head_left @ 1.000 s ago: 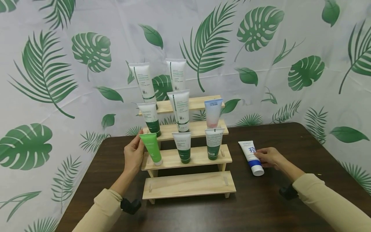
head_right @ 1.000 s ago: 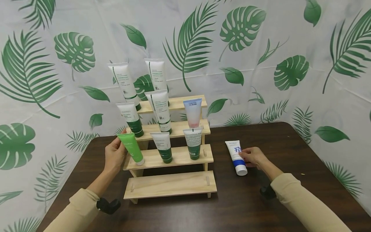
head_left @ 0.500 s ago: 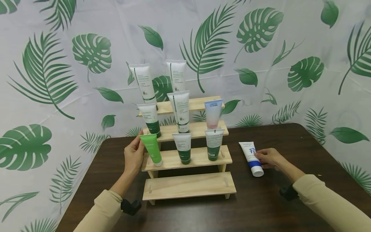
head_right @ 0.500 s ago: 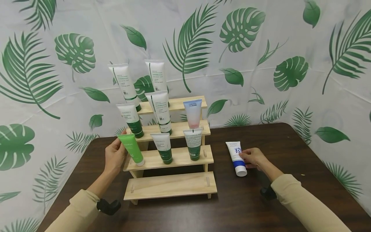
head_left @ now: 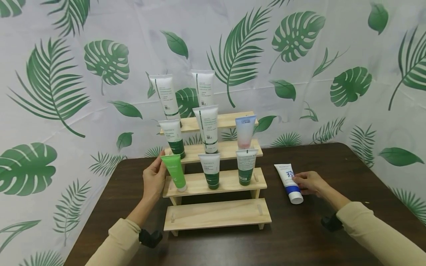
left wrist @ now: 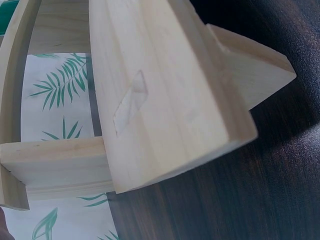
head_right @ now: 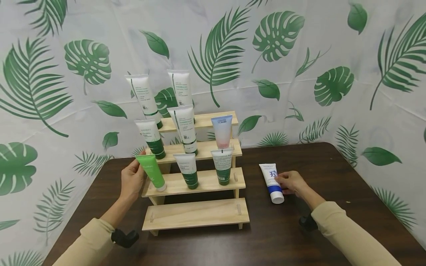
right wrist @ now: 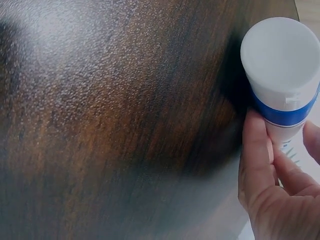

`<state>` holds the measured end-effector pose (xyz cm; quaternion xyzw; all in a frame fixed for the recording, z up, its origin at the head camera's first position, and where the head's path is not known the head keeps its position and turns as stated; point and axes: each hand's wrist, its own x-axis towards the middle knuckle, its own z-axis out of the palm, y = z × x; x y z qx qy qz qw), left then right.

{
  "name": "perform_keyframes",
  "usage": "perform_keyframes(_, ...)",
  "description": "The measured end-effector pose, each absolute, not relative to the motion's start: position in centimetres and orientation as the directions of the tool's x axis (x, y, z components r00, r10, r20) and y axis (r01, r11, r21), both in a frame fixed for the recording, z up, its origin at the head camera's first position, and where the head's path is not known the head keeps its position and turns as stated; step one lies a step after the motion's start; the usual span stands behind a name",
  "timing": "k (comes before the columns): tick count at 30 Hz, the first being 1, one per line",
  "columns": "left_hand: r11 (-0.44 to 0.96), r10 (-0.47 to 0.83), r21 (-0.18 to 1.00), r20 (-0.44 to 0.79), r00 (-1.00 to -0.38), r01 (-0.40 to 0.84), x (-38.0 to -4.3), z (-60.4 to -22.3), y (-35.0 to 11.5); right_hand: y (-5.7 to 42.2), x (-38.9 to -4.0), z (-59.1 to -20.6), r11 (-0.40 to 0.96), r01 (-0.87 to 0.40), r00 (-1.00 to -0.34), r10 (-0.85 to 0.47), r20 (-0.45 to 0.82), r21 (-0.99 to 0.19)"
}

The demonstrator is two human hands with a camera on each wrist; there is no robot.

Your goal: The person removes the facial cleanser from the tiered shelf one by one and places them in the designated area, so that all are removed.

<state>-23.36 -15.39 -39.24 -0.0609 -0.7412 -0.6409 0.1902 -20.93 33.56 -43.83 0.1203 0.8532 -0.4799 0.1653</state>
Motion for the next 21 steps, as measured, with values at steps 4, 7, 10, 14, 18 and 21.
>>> perform_keyframes(4, 0.175, -0.148, 0.927, 0.359, -0.922, 0.332, -23.4, -39.3, -15.5, 33.4, -20.8, -43.6, 0.532, 0.317, -0.939, 0.063, -0.337, -0.785)
perform_keyframes(7, 0.177, -0.143, 0.926, 0.359, -0.923, 0.333, -23.3, -39.2, -15.5, 33.2, -20.7, -43.0, 0.561, 0.259, -0.962, 0.081, -0.259, -0.786)
perform_keyframes(10, 0.180, -0.141, 0.928, 0.351, -0.926, 0.325, -23.1, -39.0, -15.4, 33.0, -20.7, -41.7, 0.578, 0.186, -0.982, 0.091, -0.163, -0.794)
perform_keyframes(14, 0.173, -0.138, 0.933, 0.342, -0.930, 0.317, -22.2, -37.8, -15.0, 32.3, -21.1, -38.8, 0.573, 0.091, -0.993, 0.118, -0.027, -0.814)
perform_keyframes(18, 0.176, -0.137, 0.931, 0.344, -0.929, 0.319, -21.7, -37.0, -14.7, 30.8, -21.6, -34.8, 0.567, -0.015, -0.984, 0.138, 0.113, -0.824)
perform_keyframes(21, 0.183, -0.143, 0.931, 0.344, -0.928, 0.317, -22.0, -37.4, -14.9, 29.2, -22.0, -31.3, 0.528, -0.120, -0.963, 0.143, 0.227, -0.841)
